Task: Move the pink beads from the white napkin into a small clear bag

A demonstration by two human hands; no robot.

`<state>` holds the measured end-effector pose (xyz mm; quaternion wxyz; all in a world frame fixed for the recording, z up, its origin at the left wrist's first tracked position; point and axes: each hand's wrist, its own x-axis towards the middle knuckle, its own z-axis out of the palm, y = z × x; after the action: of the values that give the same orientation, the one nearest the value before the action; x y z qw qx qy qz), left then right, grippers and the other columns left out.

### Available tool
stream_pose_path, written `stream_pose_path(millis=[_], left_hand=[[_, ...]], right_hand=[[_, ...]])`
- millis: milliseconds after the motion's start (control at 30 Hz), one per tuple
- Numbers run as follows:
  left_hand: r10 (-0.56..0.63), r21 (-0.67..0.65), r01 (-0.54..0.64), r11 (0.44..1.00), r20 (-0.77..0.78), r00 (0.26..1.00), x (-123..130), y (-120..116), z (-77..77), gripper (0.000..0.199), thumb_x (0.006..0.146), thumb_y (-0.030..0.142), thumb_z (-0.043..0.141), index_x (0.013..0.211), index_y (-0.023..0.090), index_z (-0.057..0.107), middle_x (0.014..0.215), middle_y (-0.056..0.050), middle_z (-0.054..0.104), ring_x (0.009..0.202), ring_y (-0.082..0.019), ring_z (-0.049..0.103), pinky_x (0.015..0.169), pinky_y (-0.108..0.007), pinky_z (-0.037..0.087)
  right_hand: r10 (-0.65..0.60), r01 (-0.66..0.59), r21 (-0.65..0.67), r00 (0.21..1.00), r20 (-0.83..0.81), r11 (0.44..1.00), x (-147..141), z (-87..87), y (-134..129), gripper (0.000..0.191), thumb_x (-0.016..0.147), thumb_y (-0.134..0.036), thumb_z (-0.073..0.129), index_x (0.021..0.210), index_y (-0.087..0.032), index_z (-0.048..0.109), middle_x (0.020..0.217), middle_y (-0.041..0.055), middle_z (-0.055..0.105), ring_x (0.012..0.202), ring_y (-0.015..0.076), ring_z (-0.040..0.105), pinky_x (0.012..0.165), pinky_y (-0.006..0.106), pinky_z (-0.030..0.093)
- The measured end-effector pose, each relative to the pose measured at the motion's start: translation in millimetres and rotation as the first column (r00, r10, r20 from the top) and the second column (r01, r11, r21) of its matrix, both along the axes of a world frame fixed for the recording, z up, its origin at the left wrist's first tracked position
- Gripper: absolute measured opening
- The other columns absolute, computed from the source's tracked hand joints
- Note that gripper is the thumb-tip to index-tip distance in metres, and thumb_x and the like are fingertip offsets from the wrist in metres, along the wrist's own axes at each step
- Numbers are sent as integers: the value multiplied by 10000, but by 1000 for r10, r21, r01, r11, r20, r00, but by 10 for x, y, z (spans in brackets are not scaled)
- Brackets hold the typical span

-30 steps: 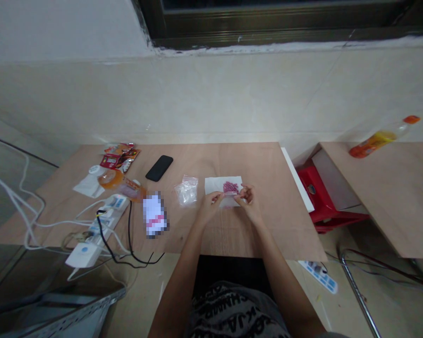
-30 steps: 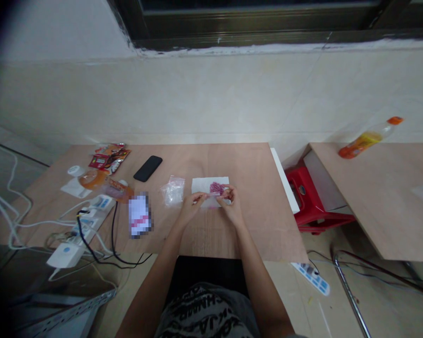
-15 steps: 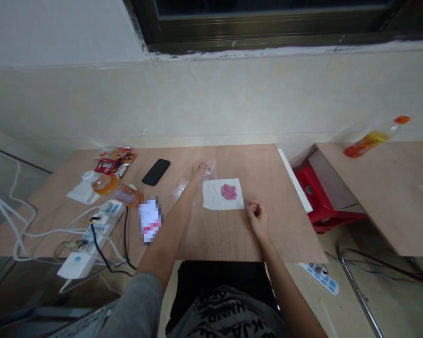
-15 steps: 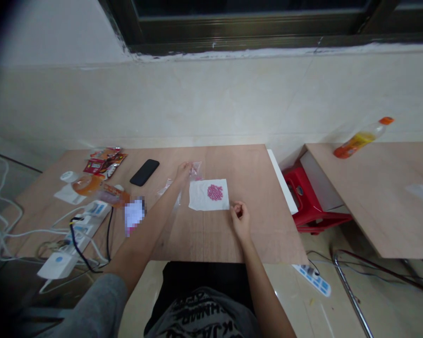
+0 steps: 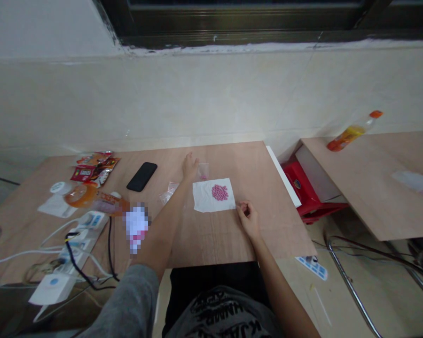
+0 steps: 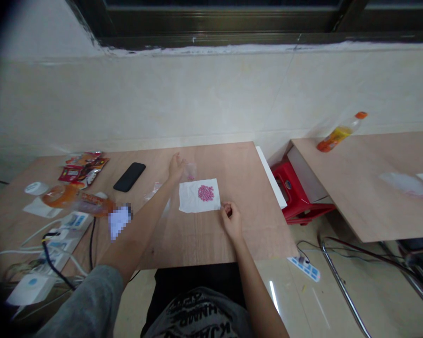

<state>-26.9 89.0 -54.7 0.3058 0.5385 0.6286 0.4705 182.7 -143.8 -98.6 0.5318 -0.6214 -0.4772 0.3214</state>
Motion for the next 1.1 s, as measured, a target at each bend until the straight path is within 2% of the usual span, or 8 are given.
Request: stream_pose_path(millis=[100,200,333,433,600,833,967,1100], left_hand=[[31,156,-8,988,-145,989,-160,-272,120,364,810,224,604,1169,171,573,1265,-118,586,1193,-229,526,1045,-359,381],[131,216,-90,972,-186,974,-401,-758,217,323,849,316,573,1145,188,590,1205,-96,606,1108,-220,565,1005,-358,423],[342,178,-308,934,-208,916,-684,-1446,220,388,858,366,560,1201,187,549,1231,-101,589,1078,-229,577,981,-383,451],[400,104,-387,916,-309,863,-769,-1739,151,527,815,406,622,1268,167,498,1267,-135,561,1139,-272,558,1012,-428,434],[465,8,-503,864,-391,794,-712,-1751,38,765,752,493,697,1350,110,415,1349,-220,472,1291,-352,445,1069,-502,375],[530,17,-586,810,-447,720,-637,-1526,-72,846,717,544,708,1386,152,369,1400,-225,399,1302,-397,417,1030,-588,371],[514,28,-577,816,-493,702,-625,-1455,-54,823,719,494,707,1391,164,365,1420,-226,382,1315,-406,396,1029,-604,361],[489,34,-551,834,-511,707,-600,-1479,54,769,730,406,697,1382,156,376,1403,-223,400,1292,-393,425,1017,-594,375]], right_hand=[[-1,1,-10,1000,9,1000,-6,8,8,224,827,-374,567,944,-187,603,665,-33,499,624,148,486,609,278,420],[7,-7,-17,1000,18,1000,-8,7,12,223,828,-368,560,955,-189,606,661,-33,499,620,149,484,605,277,419],[27,-26,-16,998,49,1000,2,-23,12,220,837,-363,545,951,-188,610,678,-25,515,633,151,491,617,279,423],[29,-28,-11,997,76,1000,9,-45,15,218,838,-362,541,947,-187,613,675,-23,520,635,152,494,621,282,425],[36,-35,-14,997,74,999,7,-55,20,217,840,-362,536,939,-184,612,666,-29,512,618,149,493,604,278,421],[35,-33,-18,995,90,999,9,-77,24,233,834,-370,533,940,-183,623,669,-24,525,615,152,492,601,279,418],[39,-37,-21,995,87,999,3,-72,30,252,840,-397,532,938,-183,623,676,-14,536,628,161,502,606,284,423],[43,-42,-23,995,84,999,-5,-56,28,247,848,-402,531,920,-186,625,686,-7,548,629,165,513,609,287,425]])
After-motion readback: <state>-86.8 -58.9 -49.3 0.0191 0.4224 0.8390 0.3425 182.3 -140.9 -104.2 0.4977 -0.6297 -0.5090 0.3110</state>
